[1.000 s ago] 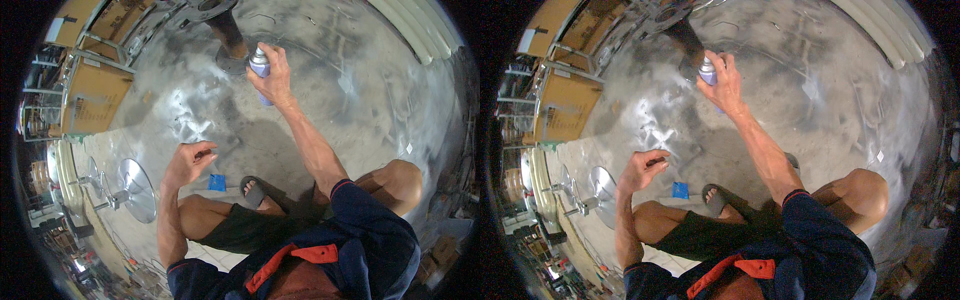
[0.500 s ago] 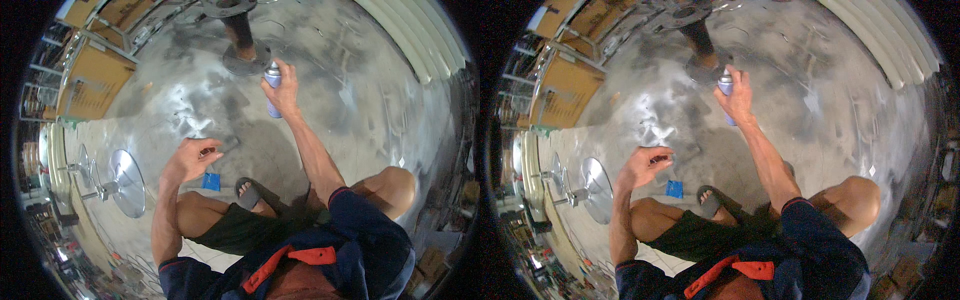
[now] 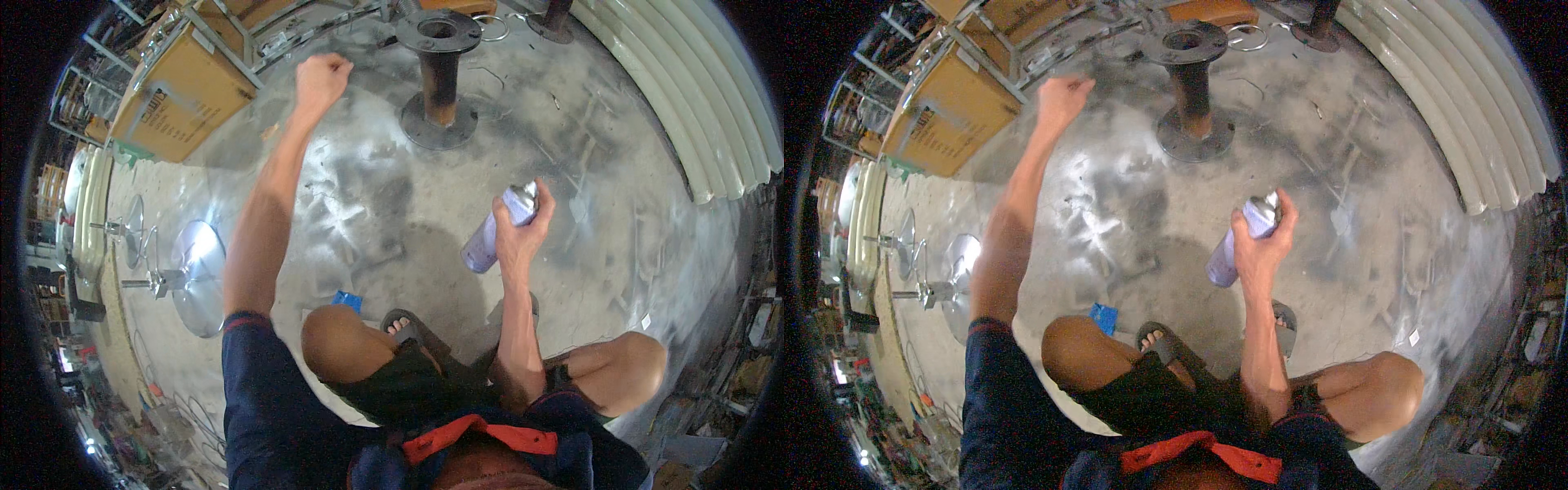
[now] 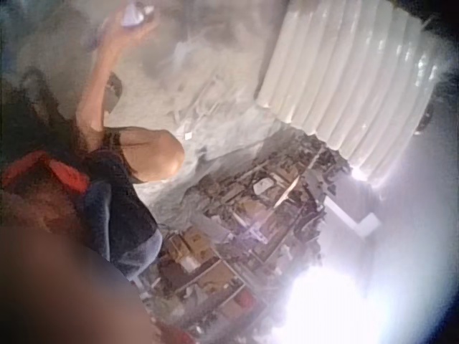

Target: The person spray paints a metal frame with a can of spray paint. They then move to another metal frame and continue spray painting it.

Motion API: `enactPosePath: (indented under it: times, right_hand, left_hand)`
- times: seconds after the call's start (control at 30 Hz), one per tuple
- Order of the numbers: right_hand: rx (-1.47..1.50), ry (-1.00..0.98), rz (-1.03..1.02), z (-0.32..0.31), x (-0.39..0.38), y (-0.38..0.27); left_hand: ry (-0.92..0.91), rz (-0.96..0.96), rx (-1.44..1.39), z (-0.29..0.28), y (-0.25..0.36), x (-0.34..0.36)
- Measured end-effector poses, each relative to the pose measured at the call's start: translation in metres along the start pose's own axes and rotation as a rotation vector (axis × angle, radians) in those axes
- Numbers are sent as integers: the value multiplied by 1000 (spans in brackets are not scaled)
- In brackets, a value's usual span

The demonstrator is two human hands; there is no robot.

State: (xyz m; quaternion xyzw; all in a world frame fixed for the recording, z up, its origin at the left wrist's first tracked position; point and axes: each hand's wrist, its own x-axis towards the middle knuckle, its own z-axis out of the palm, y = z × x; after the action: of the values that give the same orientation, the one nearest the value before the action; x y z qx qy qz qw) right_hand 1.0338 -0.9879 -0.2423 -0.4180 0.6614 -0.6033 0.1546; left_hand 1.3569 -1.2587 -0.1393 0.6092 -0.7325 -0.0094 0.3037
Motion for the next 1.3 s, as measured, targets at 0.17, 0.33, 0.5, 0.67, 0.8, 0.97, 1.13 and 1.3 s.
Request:
enactPosePath:
  times: [0.17,0.33,0.5,0.67,0.8,0.97,1.13,1.3]
  right_hand:
    - [-77,-47,-54,-28,-16,9]
    - [3,-21,97,-37,-17,22]
    - [-18,-16,106,-43,-12,28]
    - [-36,-24,105,-40,-9,35]
    - [26,-42,126,-36,-11,32]
    - [8,-43,56,-29,-9,35]
    - [102,-78,105,-24,-7,28]
    - [85,-72,105,-11,-12,29]
  left_hand:
    - [47,-154,49,84,-9,63]
    - [102,-189,-15,118,-23,85]
    - [135,-102,-11,128,-17,85]
    - [144,-3,-57,123,-25,85]
    - [91,1,-108,116,-29,83]
    - [84,66,-117,104,-23,75]
    - [70,-13,-182,101,7,32]
    - [96,-77,-139,93,39,-6]
